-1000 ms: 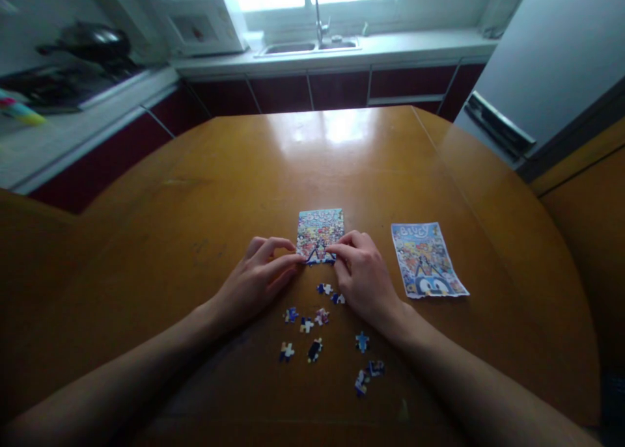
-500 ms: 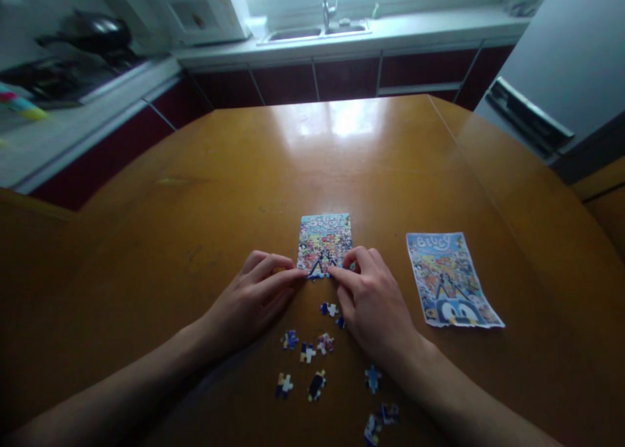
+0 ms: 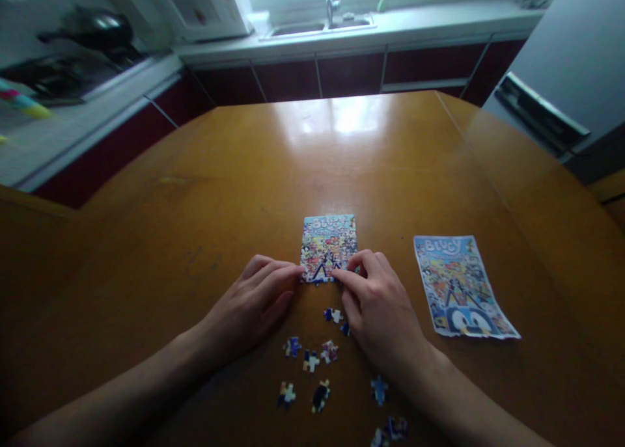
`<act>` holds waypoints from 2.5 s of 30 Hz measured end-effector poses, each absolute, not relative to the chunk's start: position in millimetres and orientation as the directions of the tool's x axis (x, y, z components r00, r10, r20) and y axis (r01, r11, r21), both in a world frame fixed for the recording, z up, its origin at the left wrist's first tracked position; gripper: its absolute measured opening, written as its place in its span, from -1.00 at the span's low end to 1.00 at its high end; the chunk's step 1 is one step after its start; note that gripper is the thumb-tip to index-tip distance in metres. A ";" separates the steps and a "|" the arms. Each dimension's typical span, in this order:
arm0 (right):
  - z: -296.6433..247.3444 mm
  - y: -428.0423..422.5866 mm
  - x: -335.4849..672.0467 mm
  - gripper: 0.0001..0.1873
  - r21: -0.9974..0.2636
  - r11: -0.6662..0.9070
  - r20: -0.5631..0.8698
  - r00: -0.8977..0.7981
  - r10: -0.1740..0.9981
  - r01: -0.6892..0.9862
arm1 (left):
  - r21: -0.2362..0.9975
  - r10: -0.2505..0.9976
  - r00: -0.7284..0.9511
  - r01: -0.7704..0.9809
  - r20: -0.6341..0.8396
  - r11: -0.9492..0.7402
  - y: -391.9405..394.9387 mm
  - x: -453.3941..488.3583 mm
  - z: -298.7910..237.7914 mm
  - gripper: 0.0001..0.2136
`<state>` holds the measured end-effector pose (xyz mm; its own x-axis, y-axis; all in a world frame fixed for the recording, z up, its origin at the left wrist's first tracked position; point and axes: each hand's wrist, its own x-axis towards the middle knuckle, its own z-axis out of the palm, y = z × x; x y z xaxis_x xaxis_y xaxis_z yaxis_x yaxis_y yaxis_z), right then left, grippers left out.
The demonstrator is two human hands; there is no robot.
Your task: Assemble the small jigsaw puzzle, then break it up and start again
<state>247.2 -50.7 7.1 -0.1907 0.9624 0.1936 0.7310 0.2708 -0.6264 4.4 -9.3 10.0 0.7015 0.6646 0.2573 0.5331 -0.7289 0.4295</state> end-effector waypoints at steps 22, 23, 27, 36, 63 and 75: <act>12.4 -53.1 245.5 -0.64 -0.538 0.307 0.186 -0.245 0.952 0.785 | 0.357 0.720 0.652 0.631 0.239 -0.689 -11.9 4.6 9.9 -0.67; 12.8 -54.1 245.0 -0.63 -0.523 0.310 0.183 -0.251 0.951 0.794 | 0.354 0.722 0.650 0.635 0.237 -0.687 -11.8 4.5 9.7 -0.67; 14.9 -57.9 244.0 -0.59 -0.481 0.318 0.175 -0.266 0.948 0.817 | 0.372 0.729 0.644 0.633 0.233 -0.679 -11.7 3.9 9.1 -0.67; 25.7 -67.6 246.9 -0.77 -0.451 0.208 0.157 -0.153 0.976 0.868 | 0.427 0.703 0.652 0.570 0.284 -0.702 -12.7 -0.1 11.9 -0.82; 30.7 -74.9 240.1 -0.78 -0.503 0.180 0.053 -0.178 0.983 0.845 | 0.457 0.688 0.663 0.535 0.295 -0.711 -10.4 0.9 11.0 -0.67; 43.3 -93.3 227.7 -0.84 -0.306 0.238 -0.010 -0.253 0.967 0.922 | 0.487 0.587 0.747 0.405 0.313 -0.774 -6.4 -0.9 13.8 -0.77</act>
<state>227.7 -93.3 43.3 -0.2527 0.9675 -0.0103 0.9220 0.2376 -0.3057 -0.9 -6.4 13.8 0.7466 0.5870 0.3131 0.4047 -0.7742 0.4867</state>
